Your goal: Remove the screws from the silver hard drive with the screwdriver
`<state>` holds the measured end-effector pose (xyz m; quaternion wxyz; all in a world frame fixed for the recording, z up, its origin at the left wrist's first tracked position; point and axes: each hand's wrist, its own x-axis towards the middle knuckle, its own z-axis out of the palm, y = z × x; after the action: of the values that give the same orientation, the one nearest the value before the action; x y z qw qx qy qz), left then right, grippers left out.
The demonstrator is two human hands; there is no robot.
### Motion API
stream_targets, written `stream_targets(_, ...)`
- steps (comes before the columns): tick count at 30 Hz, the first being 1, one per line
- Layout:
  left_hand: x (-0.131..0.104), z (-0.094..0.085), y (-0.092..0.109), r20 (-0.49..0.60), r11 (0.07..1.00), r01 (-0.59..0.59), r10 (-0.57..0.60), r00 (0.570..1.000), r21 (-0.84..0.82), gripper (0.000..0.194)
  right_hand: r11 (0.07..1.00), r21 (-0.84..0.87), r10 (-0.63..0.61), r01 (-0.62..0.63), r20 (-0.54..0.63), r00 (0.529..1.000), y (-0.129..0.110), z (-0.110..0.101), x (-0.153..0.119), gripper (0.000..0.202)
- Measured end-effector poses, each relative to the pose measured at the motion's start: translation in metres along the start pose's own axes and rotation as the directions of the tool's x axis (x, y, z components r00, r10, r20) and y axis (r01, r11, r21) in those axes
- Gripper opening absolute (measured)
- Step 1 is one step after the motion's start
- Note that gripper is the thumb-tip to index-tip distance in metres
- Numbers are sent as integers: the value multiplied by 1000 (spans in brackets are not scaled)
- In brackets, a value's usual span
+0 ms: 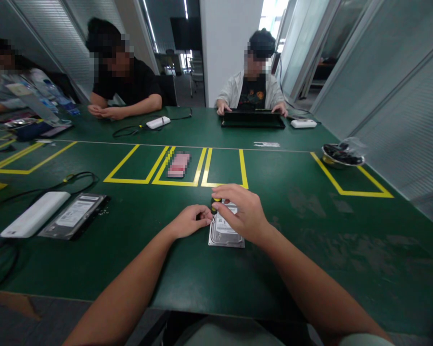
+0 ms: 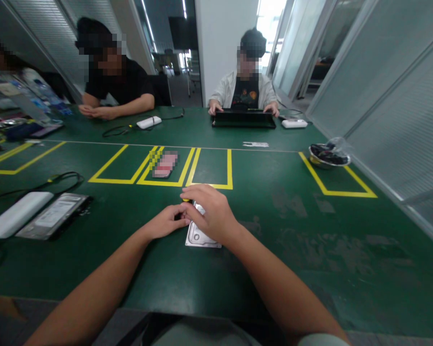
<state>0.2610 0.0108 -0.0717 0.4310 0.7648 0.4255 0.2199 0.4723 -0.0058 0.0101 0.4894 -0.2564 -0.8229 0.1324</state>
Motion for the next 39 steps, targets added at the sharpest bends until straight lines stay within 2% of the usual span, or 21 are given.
stream_targets(14, 0, 1, -2, -3, 1000, 15, -15, 1000, -2, 18, 1000, -24, 17, -17, 12, 1000, 0, 1, 1, 17)
stream_targets(19, 0, 2, -5, -25, 999, 27, -27, 999, 19, 17, 1000, 13, -10, 10, 39, 999, -1, 0, 2, 20)
stream_targets(26, 0, 3, -5, -36, 999, 30, -29, 999, 25, 18, 1000, 20, 12, -13, 39, 999, 0, -1, 0, 24)
stream_targets(39, 0, 1, -2, -19, 1000, -4, 4, 1000, 18, 16, 1000, -26, -8, 9, 33, 999, 0, 0, 0, 24)
